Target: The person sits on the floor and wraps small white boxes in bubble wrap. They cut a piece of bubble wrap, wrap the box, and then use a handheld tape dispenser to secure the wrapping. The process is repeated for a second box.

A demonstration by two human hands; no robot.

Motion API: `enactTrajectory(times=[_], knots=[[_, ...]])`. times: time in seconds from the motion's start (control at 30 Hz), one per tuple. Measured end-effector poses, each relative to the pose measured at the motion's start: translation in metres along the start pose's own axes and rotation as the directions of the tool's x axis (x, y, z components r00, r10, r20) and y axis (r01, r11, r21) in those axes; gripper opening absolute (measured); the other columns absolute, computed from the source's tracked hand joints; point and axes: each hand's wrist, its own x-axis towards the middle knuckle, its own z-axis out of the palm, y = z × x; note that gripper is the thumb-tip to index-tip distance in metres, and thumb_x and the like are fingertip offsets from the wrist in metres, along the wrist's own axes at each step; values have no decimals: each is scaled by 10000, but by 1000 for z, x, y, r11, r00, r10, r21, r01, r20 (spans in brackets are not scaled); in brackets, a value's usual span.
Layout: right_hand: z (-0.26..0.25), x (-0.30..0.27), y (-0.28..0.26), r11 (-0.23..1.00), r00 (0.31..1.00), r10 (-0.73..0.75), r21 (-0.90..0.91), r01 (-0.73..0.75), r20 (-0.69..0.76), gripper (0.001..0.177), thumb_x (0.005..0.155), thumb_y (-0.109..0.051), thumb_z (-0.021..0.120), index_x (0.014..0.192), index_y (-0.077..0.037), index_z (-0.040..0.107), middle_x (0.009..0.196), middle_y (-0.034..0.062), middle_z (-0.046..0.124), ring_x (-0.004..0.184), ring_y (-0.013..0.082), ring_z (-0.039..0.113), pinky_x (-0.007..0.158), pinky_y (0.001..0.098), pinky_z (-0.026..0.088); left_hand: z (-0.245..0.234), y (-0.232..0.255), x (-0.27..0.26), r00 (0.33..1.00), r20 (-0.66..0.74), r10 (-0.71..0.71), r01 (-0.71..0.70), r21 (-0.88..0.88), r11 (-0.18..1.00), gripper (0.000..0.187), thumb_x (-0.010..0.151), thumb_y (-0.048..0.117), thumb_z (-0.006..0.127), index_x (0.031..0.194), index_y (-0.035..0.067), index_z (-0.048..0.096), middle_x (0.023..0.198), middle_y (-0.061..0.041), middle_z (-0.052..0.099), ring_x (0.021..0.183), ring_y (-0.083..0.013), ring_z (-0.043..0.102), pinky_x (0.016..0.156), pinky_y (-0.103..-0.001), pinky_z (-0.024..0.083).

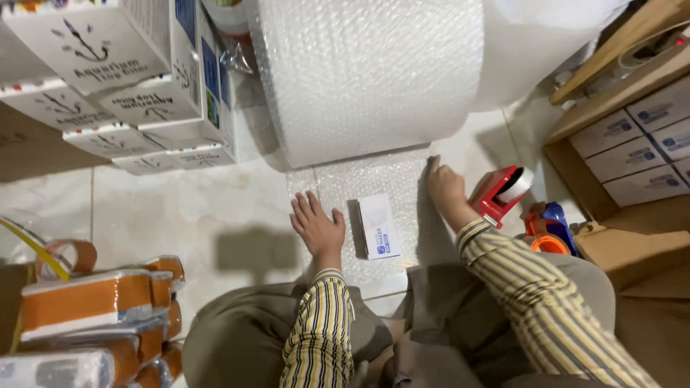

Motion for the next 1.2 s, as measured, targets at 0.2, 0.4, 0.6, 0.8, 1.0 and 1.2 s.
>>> enactTrajectory(times=[0.2, 0.4, 0.6, 0.8, 1.0, 1.2], knots=[[-25, -31, 7, 990, 1000, 24, -139, -22, 12, 584, 917, -206, 377, 1476, -75, 272, 1348, 126, 352, 1108, 300, 437, 922, 447, 345, -10, -3, -6, 1000, -19, 23, -26, -160, 987, 693, 722, 345, 613, 1343, 88, 442, 1402, -157, 388, 1345, -324, 314, 1097, -508, 191], [-16, -45, -26, 995, 985, -102, -6, 104, 142, 342, 874, -154, 525, 1204, -91, 589, 1238, 113, 502, 1137, 272, 390, 888, 402, 289, 15, -21, -13, 977, -182, -107, 49, -299, 953, 506, 719, 267, 634, 1212, 198, 540, 1269, -30, 439, 1225, -252, 419, 1004, -463, 339], [-51, -98, -36, 704, 930, 40, 650, -286, 365, 572, 934, -546, 368, 1284, -94, 358, 1136, 212, 614, 1081, 375, 580, 901, 524, 365, -10, -16, -42, 917, -28, -397, 395, -64, 917, 616, 830, 352, 582, 1360, 154, 341, 1278, -80, 414, 1137, -269, 436, 910, -433, 345], [5, -84, -33, 510, 953, 35, 815, -276, 301, 636, 808, -151, 576, 1370, -153, 277, 1093, 280, 609, 1057, 433, 595, 869, 538, 475, -17, -22, -53, 953, 30, -303, 304, -87, 949, 516, 901, 236, 536, 1369, 167, 330, 1117, -94, 585, 973, -286, 606, 819, -429, 424], [-109, -154, -18, 412, 884, -221, 861, -299, 413, 547, 802, -179, 596, 1331, -96, 487, 1136, 274, 612, 1083, 419, 588, 868, 531, 499, -33, -22, -60, 980, -153, -131, 105, -164, 981, 460, 892, 98, 538, 1330, 194, 439, 1245, 12, 566, 1002, -200, 596, 786, -375, 488], [-85, -144, -39, 736, 905, 330, 674, -68, -269, 602, 777, -147, 728, 1312, -69, 465, 965, 143, 509, 933, 321, 525, 750, 398, 445, -48, -19, -67, 991, -127, -35, 14, -164, 986, 447, 885, 97, 546, 1312, 179, 446, 1105, -62, 602, 977, -222, 602, 767, -353, 541]])
